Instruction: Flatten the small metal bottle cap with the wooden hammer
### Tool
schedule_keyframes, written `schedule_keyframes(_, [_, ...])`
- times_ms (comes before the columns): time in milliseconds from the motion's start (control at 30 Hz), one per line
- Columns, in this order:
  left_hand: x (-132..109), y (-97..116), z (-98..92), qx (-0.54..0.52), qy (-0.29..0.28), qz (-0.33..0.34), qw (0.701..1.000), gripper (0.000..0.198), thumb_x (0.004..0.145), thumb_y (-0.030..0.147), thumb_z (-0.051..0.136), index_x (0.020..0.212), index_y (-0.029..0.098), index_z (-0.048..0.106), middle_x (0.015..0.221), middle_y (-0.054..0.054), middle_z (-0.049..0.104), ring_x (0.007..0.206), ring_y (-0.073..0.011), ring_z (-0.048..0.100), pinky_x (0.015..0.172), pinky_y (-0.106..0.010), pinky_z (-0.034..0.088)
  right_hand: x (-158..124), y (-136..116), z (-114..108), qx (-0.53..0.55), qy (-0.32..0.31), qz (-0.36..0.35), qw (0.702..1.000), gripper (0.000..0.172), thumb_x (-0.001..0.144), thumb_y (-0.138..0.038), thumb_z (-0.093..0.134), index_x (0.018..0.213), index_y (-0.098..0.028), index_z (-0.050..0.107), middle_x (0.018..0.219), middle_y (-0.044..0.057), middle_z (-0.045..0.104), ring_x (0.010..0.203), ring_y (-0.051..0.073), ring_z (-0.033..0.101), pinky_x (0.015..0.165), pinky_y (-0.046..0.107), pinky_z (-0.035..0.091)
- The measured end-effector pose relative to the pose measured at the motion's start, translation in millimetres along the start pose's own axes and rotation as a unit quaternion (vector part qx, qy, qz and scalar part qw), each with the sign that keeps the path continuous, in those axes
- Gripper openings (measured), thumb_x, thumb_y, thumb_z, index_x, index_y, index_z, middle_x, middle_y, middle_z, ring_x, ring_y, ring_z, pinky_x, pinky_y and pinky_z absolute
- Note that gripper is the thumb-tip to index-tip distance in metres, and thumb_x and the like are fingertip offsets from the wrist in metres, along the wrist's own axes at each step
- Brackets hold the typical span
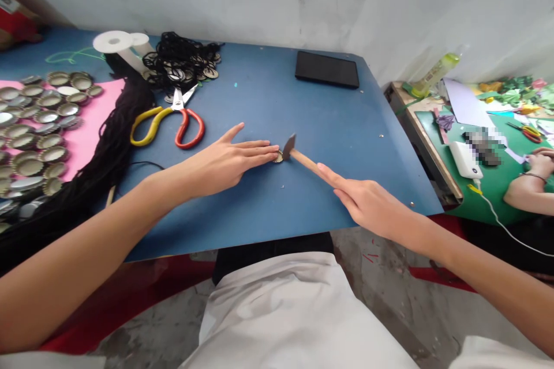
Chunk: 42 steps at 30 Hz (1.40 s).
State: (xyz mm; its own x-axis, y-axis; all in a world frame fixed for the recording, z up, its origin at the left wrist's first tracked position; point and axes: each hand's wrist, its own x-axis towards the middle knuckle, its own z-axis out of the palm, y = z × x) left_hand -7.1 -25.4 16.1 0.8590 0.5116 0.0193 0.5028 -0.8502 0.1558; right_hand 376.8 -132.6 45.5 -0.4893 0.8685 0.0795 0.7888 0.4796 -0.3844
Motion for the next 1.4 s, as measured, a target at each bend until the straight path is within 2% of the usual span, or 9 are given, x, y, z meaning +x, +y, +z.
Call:
schedule_keyframes(67, [0.9, 2.2, -0.4, 0.015, 0.011, 0.007, 1.000, 0.088, 0.093, -0.010, 0.042, 0.174, 0.021, 0.059, 0.180, -0.011, 0.059, 0.171, -0.0298, 0.054, 0.148, -0.076, 0.013, -1.3, 2.9, 4.7, -0.005, -0.045, 0.015, 0.999, 0.067, 0.121, -0.025, 0.052, 0.185, -0.042, 0.041, 0.163, 0.002, 0.076, 0.110, 0.028, 0.091, 0.088, 0.039, 0.075])
schedule_keyframes(133, [2.6, 4.3, -0.2, 0.039, 0.030, 0.012, 0.999, 0.084, 0.093, -0.010, 0.043, 0.169, 0.019, 0.064, 0.175, -0.013, 0.064, 0.165, -0.0309, 0.060, 0.148, -0.072, 0.020, -3.5, 4.7, 8.8, -0.006, -0.050, 0.032, 0.998, 0.066, 0.121, -0.026, 0.052, 0.184, -0.041, 0.044, 0.161, 0.003, 0.077, 0.101, 0.027, 0.092, 0.087, 0.039, 0.075])
schedule_keyframes(267, [5.6, 3.9, 1.3, 0.057, 0.041, 0.024, 0.997, 0.078, 0.095, -0.009, 0.044, 0.164, 0.018, 0.069, 0.169, -0.014, 0.070, 0.152, -0.0290, 0.070, 0.145, -0.063, 0.033, -8.7, 3.9, 14.9, 0.010, -0.035, 0.036, 0.999, 0.066, 0.122, -0.026, 0.051, 0.185, -0.041, 0.041, 0.159, 0.001, 0.078, 0.113, 0.029, 0.091, 0.089, 0.038, 0.074])
schedule_keyframes(467, [3.1, -1.0, 1.8, 0.026, 0.041, 0.035, 0.998, 0.085, 0.093, -0.011, 0.043, 0.168, 0.023, 0.064, 0.175, -0.009, 0.065, 0.163, -0.0252, 0.061, 0.148, -0.064, 0.022, -8.2, 6.2, 16.7, -0.016, -0.004, -0.004, 1.000, 0.067, 0.123, -0.023, 0.049, 0.187, -0.041, 0.038, 0.162, 0.003, 0.076, 0.119, 0.029, 0.089, 0.092, 0.040, 0.075])
schedule_keyframes(567, [2.8, 2.3, 0.7, 0.045, 0.047, 0.039, 0.997, 0.082, 0.095, -0.010, 0.045, 0.167, 0.023, 0.065, 0.175, -0.010, 0.066, 0.162, -0.0257, 0.062, 0.148, -0.061, 0.025, -4.4, 7.4, 15.5, -0.019, 0.016, -0.017, 1.000, 0.069, 0.123, -0.021, 0.049, 0.188, -0.040, 0.035, 0.161, 0.004, 0.077, 0.123, 0.027, 0.089, 0.097, 0.039, 0.074])
schedule_keyframes(733, [3.5, 9.0, -2.7, 0.077, 0.040, 0.038, 0.996, 0.073, 0.098, -0.008, 0.046, 0.163, 0.018, 0.069, 0.166, -0.014, 0.071, 0.148, -0.0258, 0.073, 0.144, -0.052, 0.035, -1.1, 7.8, 17.1, -0.035, -0.018, -0.018, 0.999, 0.064, 0.123, -0.023, 0.049, 0.185, -0.037, 0.042, 0.162, 0.003, 0.076, 0.123, 0.028, 0.088, 0.092, 0.038, 0.075])
schedule_keyframes(1000, [-3.3, 4.8, -4.6, 0.029, 0.025, 0.020, 0.999, 0.080, 0.097, -0.009, 0.045, 0.168, 0.021, 0.065, 0.177, -0.009, 0.062, 0.167, -0.0239, 0.058, 0.149, -0.056, 0.023, 1.5, 1.1, 9.0, -0.025, -0.037, -0.002, 0.999, 0.066, 0.122, -0.023, 0.048, 0.185, -0.038, 0.041, 0.161, 0.001, 0.077, 0.122, 0.028, 0.089, 0.093, 0.038, 0.075])
schedule_keyframes(1200, [-2.5, 6.8, -4.0, 0.013, 0.023, 0.000, 1.000, 0.086, 0.096, -0.009, 0.043, 0.172, 0.024, 0.061, 0.177, -0.009, 0.061, 0.168, -0.0240, 0.057, 0.149, -0.061, 0.021, 3.6, -8.7, -0.6, -0.015, 0.049, 0.000, 0.999, 0.069, 0.120, -0.021, 0.050, 0.186, -0.039, 0.041, 0.149, 0.004, 0.085, 0.095, 0.022, 0.090, 0.091, 0.034, 0.073])
schedule_keyframes(1400, [-2.7, 5.2, -1.6, 0.020, 0.017, 0.006, 1.000, 0.084, 0.097, -0.007, 0.045, 0.173, 0.024, 0.061, 0.178, -0.008, 0.059, 0.169, -0.0232, 0.056, 0.150, -0.059, 0.020, -0.3, -3.2, -1.2, -0.048, -0.033, 0.008, 0.998, 0.068, 0.120, -0.024, 0.051, 0.185, -0.039, 0.042, 0.142, 0.003, 0.088, 0.094, 0.025, 0.091, 0.078, 0.034, 0.073])
